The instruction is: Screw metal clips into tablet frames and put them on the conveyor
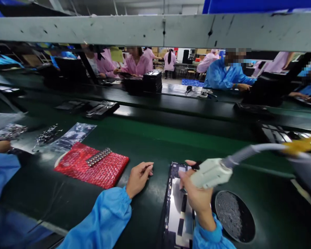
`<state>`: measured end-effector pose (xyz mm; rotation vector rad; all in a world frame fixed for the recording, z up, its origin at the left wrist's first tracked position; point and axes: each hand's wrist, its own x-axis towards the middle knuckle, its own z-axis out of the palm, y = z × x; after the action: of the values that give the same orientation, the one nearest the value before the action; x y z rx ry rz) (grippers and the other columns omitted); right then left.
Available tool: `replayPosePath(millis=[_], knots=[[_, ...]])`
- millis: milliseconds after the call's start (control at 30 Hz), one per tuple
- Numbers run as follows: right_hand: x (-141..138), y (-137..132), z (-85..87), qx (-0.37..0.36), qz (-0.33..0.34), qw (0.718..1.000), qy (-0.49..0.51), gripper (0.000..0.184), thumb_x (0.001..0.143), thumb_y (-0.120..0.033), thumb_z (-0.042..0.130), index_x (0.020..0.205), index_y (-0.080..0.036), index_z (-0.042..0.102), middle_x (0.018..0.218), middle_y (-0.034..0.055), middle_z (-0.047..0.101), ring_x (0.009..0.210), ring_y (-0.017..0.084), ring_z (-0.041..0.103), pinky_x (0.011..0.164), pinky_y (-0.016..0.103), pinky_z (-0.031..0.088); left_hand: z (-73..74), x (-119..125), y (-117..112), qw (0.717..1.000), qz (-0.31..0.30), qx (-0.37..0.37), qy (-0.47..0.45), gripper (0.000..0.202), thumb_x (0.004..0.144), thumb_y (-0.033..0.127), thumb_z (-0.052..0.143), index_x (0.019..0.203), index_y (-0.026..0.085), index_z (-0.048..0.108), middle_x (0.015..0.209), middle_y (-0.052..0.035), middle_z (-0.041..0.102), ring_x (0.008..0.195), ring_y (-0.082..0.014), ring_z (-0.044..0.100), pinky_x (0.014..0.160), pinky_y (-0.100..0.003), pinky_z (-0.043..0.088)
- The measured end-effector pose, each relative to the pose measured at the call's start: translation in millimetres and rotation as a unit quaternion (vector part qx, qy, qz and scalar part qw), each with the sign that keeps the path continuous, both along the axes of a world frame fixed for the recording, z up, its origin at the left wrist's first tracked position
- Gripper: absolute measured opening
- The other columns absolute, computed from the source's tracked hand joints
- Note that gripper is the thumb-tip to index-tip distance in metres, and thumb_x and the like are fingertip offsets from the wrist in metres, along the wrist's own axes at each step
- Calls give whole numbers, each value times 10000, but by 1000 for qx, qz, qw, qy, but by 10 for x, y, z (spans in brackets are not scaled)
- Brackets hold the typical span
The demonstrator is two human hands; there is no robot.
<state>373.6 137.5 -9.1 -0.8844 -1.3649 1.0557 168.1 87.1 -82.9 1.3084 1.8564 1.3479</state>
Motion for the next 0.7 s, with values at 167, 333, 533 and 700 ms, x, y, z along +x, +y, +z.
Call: replayPosePath(millis=[167, 333, 533, 700], knots=[[-256, 112, -194, 5, -9, 999, -37, 330, 747, -288, 739, 1009, -164, 581, 467, -73, 560, 432, 139, 543, 569, 319, 503, -8, 7, -25, 999, -14, 45, 0, 229, 914, 281, 509, 920, 170, 709, 930, -71, 718, 802, -161, 704, 615, -215, 560], [-219, 145, -235, -3, 0, 999, -42, 339, 764, -297, 731, 1024, -151, 570, 460, -76, 547, 415, 129, 522, 524, 290, 466, 53, 95, -110, 993, -43, 81, 70, 219, 928, 218, 488, 955, 166, 699, 800, -38, 725, 686, -138, 694, 692, -246, 557], [-250, 135, -161, 5, 9, 1000, -28, 363, 786, -269, 732, 1087, -154, 563, 472, -77, 554, 425, 129, 525, 515, 280, 441, 52, 399, -316, 935, -214, 45, 278, 304, 905, 189, 476, 1156, 211, 646, 879, -42, 737, 742, -190, 705, 675, -290, 557], [-393, 121, -188, -14, 39, 999, -15, 374, 783, -272, 732, 1086, -152, 549, 469, -86, 538, 392, 121, 503, 477, 271, 433, 119, 493, -320, 887, -270, -35, 373, 339, 883, 223, 513, 1211, 223, 598, 869, -30, 713, 733, -220, 691, 605, -324, 547]])
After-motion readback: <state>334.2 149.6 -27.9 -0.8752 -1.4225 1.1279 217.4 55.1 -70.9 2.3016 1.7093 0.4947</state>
